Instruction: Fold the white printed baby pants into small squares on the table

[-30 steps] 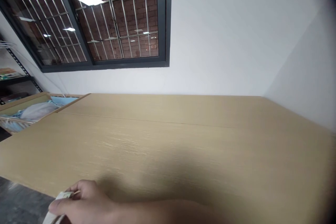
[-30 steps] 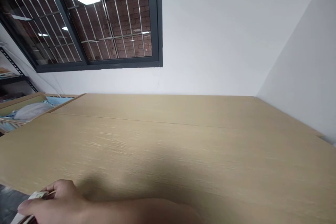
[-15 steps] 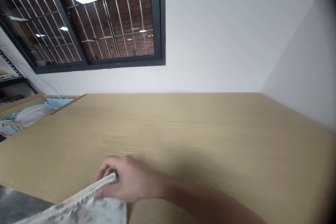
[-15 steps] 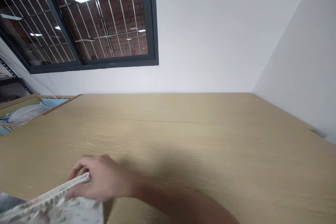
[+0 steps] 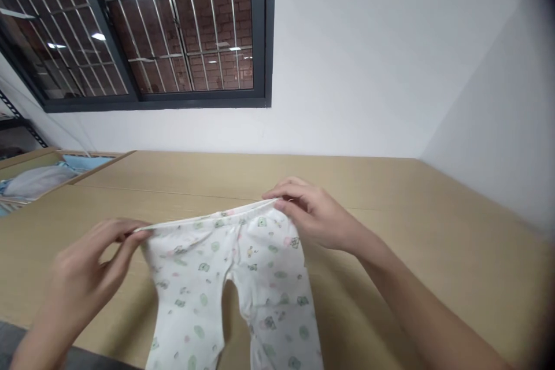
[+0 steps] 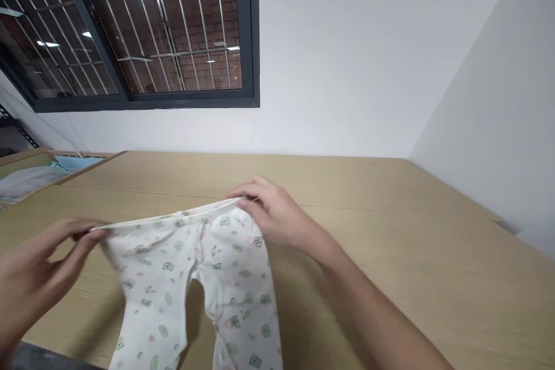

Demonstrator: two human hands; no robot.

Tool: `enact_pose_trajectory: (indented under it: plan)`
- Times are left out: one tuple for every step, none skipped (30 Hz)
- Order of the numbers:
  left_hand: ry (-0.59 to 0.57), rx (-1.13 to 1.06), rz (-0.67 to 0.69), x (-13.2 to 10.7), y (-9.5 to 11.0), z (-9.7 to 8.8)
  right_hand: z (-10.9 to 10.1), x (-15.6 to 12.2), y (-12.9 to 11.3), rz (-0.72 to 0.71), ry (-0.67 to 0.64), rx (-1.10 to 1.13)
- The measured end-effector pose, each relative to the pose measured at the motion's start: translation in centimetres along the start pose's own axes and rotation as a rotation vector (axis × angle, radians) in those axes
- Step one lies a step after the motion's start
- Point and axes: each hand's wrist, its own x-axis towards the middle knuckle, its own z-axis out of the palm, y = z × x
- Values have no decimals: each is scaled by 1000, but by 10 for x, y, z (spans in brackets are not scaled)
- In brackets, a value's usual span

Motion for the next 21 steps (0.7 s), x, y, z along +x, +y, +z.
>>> enact_pose_trajectory:
  plan:
    - [-59, -54, 49, 10, 1, 15, -4, -1, 10, 5, 18, -50]
    - [-123, -104, 81, 18, 1, 30, -6, -1, 21, 15, 34, -93]
    - [-188, -137, 78, 26, 0, 47, -5, -1, 35, 30, 47, -132]
    - [-258, -158, 51, 32, -2, 64, -3, 0, 49, 46, 58, -169]
    - [-320, -173, 14, 37, -4, 82, 1, 0, 65, 65, 67, -207]
    - [-376, -184, -20, 39, -6, 100, 6, 0, 82, 87, 73, -241]
    - [-415, -193, -48, 41, -9, 119, 13, 0, 99, 110, 77, -272]
    - [-431, -197, -66, 41, -11, 138, 20, 0, 117, 135, 80, -300]
    - [-440, -199, -74, 40, -12, 157, 28, -1, 133, 165, 70, -327]
    - [-448, -201, -72, 39, -13, 174, 37, -2, 149, 199, 57, -356]
    - [-455, -203, -64, 37, -15, 191, 46, -3, 163, 235, 43, -393]
    - [-465, -203, -53, 35, -16, 207, 54, -4, 176, 265, 25, -434]
    - [-471, -201, -45, 34, -18, 222, 62, -5, 187, 286, 24, -462]
    - [-473, -195, -40, 32, -20, 235, 69, -5, 196, 303, 25, -489]
    - [-472, -185, -41, 31, -22, 247, 75, -5, 204, 314, 32, -513]
    - [-469, -171, -47, 30, -25, 258, 80, -4, 211, 321, 42, -533]
    - [-466, -153, -58, 30, -28, 268, 83, -2, 216, 324, 50, -555]
    - [-463, -132, -71, 30, -30, 276, 85, 0, 221, 323, 56, -576]
    - [-460, -108, -86, 32, -33, 284, 86, 3, 225, 318, 58, -595]
    - [-459, -81, -101, 34, -35, 291, 86, 7, 230, 311, 57, -611]
    - [-459, -52, -114, 36, -37, 297, 85, 11, 234, 305, 54, -625]
